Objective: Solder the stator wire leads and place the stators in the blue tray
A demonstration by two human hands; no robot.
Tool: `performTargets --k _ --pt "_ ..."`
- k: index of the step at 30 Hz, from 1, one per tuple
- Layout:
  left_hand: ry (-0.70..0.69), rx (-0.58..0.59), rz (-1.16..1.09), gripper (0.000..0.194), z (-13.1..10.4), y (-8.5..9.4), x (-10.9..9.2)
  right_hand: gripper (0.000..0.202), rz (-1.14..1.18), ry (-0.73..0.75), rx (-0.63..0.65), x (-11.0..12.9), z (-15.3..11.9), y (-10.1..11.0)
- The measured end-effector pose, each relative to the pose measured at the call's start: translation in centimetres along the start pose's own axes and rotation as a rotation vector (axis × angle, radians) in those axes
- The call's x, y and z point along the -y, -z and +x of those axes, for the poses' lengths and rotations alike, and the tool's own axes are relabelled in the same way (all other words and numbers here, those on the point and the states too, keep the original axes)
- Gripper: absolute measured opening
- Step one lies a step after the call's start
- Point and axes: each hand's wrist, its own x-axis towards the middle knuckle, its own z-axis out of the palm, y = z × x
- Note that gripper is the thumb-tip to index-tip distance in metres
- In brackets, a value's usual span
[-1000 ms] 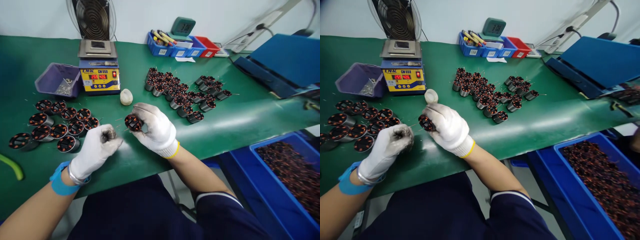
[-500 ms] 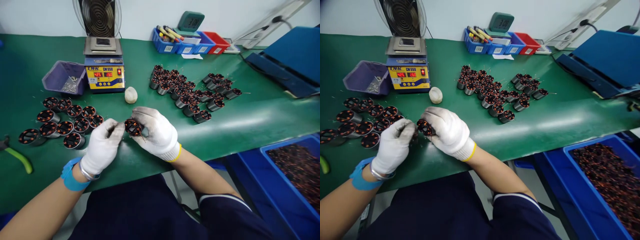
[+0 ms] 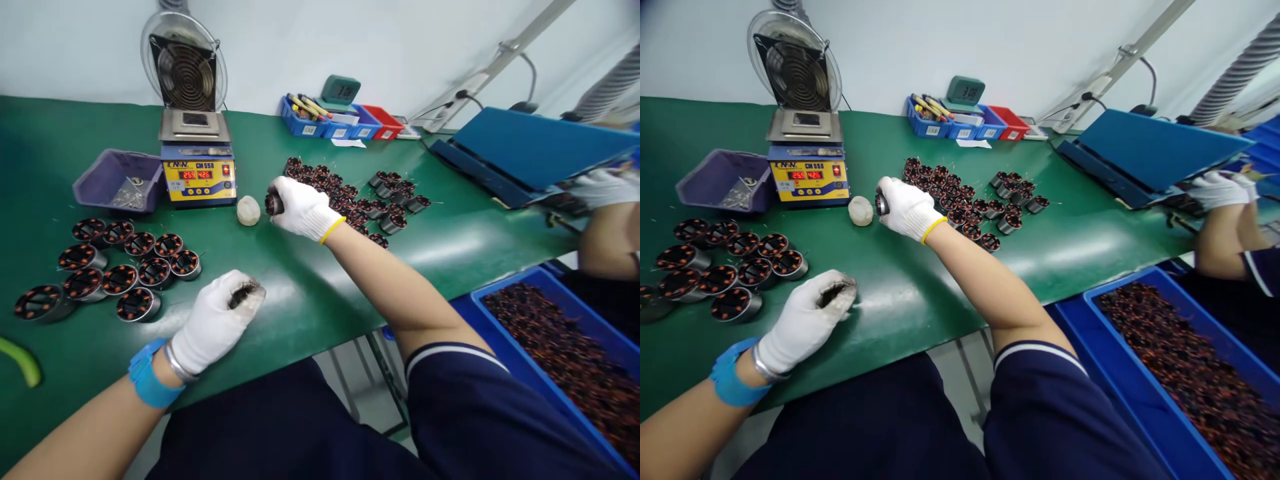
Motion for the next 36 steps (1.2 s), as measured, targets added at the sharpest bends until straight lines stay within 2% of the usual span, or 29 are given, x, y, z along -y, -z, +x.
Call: performTargets --k 8,11,14,17,19,23,27,30,33,36 --pt "-0.018 -0.002 0.076 0.016 0.3 0.0 -0.4 0.054 -0.163 0.144 0.219 0.6 3.6 0.8" --pt "-0.035 -0.002 0.081 0.015 0.3 0.0 -0.4 0.057 -0.182 0.168 0.234 0.6 3.9 1.3" --pt "-0.057 -0.012 0.081 0.014 0.3 -0.1 -0.5 0.055 -0.144 0.17 0.188 0.3 3.3 1.8" --pt "-0.071 -0.024 0.083 0.013 0.3 -0.1 -0.5 0.054 -0.147 0.17 0.038 -0.1 2.1 2.3" --pt "-0.074 -0.017 0.09 0.013 0.3 -0.1 -0.5 0.047 -0.232 0.211 -0.036 -0.2 1.4 2.4" --pt "-0.061 0.02 0.12 0.015 0.3 -0.2 -0.5 0.026 -0.409 0.327 -0.015 0.3 1.1 1.6" --pt "-0.028 0.043 0.189 0.018 0.4 -0.4 -0.2 0.032 -0.43 0.326 -0.031 0.8 1.7 0.0" --pt "0.003 0.005 0.295 0.024 0.4 -0.8 0.3 0.034 -0.441 0.392 -0.028 0.8 1.8 -0.2" --pt "0.034 -0.026 0.408 0.04 0.6 -1.4 0.9 0.034 -0.438 0.362 -0.065 1.0 2.6 1.5" --pt "0.085 -0.015 0.518 0.061 1.0 -2.0 1.3 0.029 -0.393 0.24 -0.149 2.5 5.4 4.6"
